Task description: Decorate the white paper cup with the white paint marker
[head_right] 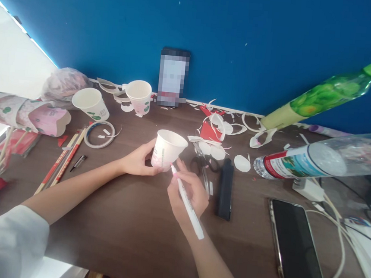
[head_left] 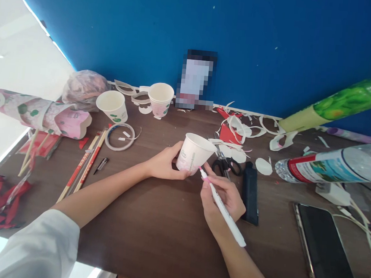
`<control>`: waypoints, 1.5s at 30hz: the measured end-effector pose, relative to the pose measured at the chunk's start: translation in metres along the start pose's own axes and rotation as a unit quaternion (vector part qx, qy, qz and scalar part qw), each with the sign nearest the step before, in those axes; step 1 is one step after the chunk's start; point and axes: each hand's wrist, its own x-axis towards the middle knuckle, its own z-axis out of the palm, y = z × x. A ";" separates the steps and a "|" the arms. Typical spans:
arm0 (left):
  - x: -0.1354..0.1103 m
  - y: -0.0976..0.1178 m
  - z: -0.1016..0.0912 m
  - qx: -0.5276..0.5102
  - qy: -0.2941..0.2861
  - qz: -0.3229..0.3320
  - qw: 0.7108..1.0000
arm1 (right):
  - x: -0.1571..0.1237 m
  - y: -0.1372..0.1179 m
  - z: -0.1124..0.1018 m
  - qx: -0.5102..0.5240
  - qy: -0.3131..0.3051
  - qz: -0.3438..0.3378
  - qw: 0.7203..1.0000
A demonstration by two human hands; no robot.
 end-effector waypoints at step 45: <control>0.001 0.001 0.000 -0.141 -0.008 -0.036 0.989 | 0.004 -0.003 0.002 0.022 -0.014 -0.059 0.998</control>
